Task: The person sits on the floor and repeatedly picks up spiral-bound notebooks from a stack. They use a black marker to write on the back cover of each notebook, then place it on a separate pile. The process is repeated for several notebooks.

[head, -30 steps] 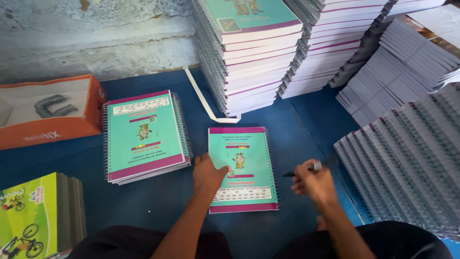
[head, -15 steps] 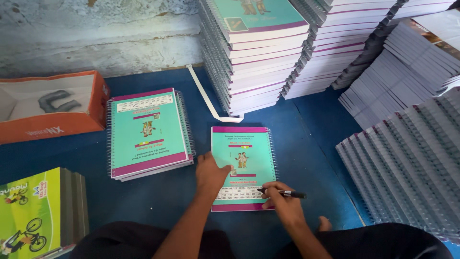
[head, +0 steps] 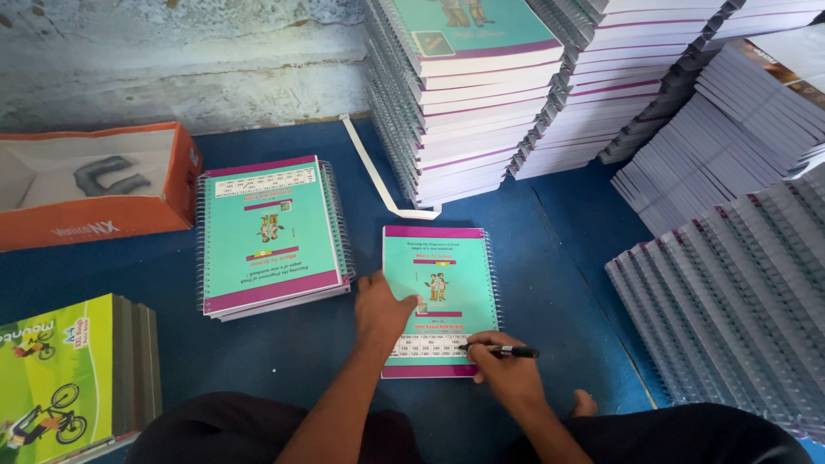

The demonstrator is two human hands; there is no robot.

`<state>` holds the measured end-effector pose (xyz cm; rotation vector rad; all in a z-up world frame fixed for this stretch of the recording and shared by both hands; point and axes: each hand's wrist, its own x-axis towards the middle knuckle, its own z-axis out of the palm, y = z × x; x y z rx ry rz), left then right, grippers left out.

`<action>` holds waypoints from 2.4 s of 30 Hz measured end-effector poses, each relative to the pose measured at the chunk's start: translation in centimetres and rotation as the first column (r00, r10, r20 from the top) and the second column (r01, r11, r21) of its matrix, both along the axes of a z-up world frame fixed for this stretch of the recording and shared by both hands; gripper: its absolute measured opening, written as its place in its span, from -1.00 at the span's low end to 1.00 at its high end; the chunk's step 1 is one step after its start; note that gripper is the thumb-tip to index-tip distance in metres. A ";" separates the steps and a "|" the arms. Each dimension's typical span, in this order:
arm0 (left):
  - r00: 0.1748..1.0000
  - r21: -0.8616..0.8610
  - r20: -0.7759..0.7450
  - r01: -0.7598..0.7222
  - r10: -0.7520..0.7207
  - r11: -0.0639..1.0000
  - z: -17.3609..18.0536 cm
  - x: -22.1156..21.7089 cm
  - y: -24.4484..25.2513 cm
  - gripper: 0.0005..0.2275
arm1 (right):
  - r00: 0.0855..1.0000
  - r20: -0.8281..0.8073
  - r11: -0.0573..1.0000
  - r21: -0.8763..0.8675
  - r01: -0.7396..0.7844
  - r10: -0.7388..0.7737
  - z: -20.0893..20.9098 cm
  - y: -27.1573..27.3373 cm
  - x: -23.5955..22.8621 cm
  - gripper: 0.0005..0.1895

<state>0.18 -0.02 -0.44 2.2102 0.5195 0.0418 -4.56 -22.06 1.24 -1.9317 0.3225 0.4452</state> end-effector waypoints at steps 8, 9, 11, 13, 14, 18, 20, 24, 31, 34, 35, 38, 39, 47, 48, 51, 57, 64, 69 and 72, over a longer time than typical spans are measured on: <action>1.000 -0.013 0.010 -0.001 0.001 1.000 0.2 -0.1 0.0 -0.38 | 0.999 0.027 0.999 0.021 0.040 -0.040 0.4 0.2 0.1 -0.72; 1.000 -0.011 0.006 0.000 0.000 1.000 0.2 -0.1 0.0 -0.38 | 0.999 0.022 0.999 0.017 0.040 -0.041 0.5 0.2 0.1 -0.72; 1.000 -0.009 0.001 0.001 -0.001 1.000 0.2 -0.1 0.0 -0.38 | 1.000 -0.026 0.999 -0.047 0.016 -0.017 0.6 0.3 0.1 -0.72; 1.000 -0.009 -0.003 0.003 -0.003 1.000 0.1 -0.1 0.0 -0.39 | 0.999 -0.033 0.997 -0.073 0.002 -0.005 0.7 0.4 0.0 -0.71; 1.000 -0.014 0.002 0.002 -0.001 1.000 0.1 -0.1 0.0 -0.38 | 1.000 -0.016 0.998 -0.066 0.002 -0.004 0.7 0.4 0.0 -0.71; 1.000 -0.001 0.013 0.003 -0.003 1.000 0.1 0.0 0.0 -0.37 | 0.999 0.043 1.000 -0.007 0.020 -0.020 0.5 0.1 0.3 -0.72; 1.000 0.004 0.005 0.003 -0.003 1.000 0.1 0.0 0.0 -0.37 | 0.998 0.059 0.999 0.041 0.030 -0.033 0.3 0.1 0.2 -0.72; 0.999 -0.010 -0.045 -0.001 0.000 1.000 0.2 0.1 0.0 -0.36 | 1.000 -0.018 0.998 -0.059 -0.011 0.010 0.2 0.3 0.0 -0.73; 1.000 -0.022 -0.019 -0.007 0.006 1.000 0.2 -0.2 0.0 -0.38 | 0.999 0.003 0.998 -0.042 0.040 -0.040 -0.2 -0.1 0.4 -0.73; 0.999 -0.008 -0.031 -0.009 0.009 1.000 0.2 -0.1 0.0 -0.38 | 0.998 0.023 0.998 0.029 0.051 -0.052 -0.8 -0.4 0.6 -0.72; 1.000 -0.010 -0.023 -0.005 0.005 1.000 0.2 -0.1 0.0 -0.38 | 0.997 0.023 0.997 0.048 0.068 -0.069 -1.0 -0.5 0.6 -0.71; 1.000 -0.017 -0.014 -0.001 0.001 1.000 0.2 -0.1 0.0 -0.39 | 0.988 0.031 0.989 0.007 0.149 -0.149 -0.9 -1.2 1.1 -0.69; 1.000 -0.019 -0.021 -0.006 0.005 1.000 0.2 -0.1 0.0 -0.39 | 0.983 0.036 0.984 -0.022 0.179 -0.178 -0.7 -1.5 1.4 -0.65; 1.000 -0.021 0.003 -0.006 0.006 1.000 0.3 -0.2 0.0 -0.40 | 0.994 0.089 0.936 -0.340 0.088 -0.061 1.6 -6.5 7.0 -0.32; 1.000 -0.027 0.002 -0.006 0.006 1.000 0.3 -0.2 0.0 -0.40 | 0.998 0.050 0.908 -0.416 0.044 -0.025 1.6 -7.2 7.6 -0.30; 1.000 -0.030 0.018 -0.005 0.005 1.000 0.3 -0.3 0.0 -0.41 | 0.996 -0.083 0.803 -0.591 -0.075 0.032 0.4 -8.2 9.0 -0.36; 0.999 -0.050 0.037 -0.001 0.003 0.999 0.5 -0.3 0.0 -0.42 | 0.991 -0.130 0.675 -0.727 -0.124 0.043 -1.4 -9.3 9.2 -0.31; 1.000 -0.084 0.000 -0.023 0.023 0.996 1.2 -0.5 -0.1 -0.40 | 0.989 -0.143 0.662 -0.737 -0.137 0.046 -1.0 -8.3 8.3 -0.34; 1.000 -0.069 0.004 -0.028 0.028 0.997 0.9 -0.3 0.0 -0.42 | 0.983 -0.183 0.620 -0.772 -0.139 -0.008 0.8 -7.1 8.1 -0.34; 0.998 -0.096 0.026 -0.050 0.053 0.994 0.3 -0.1 0.1 -0.43 | 0.984 -0.180 0.552 -0.822 -0.139 -0.020 1.7 -6.7 7.7 -0.36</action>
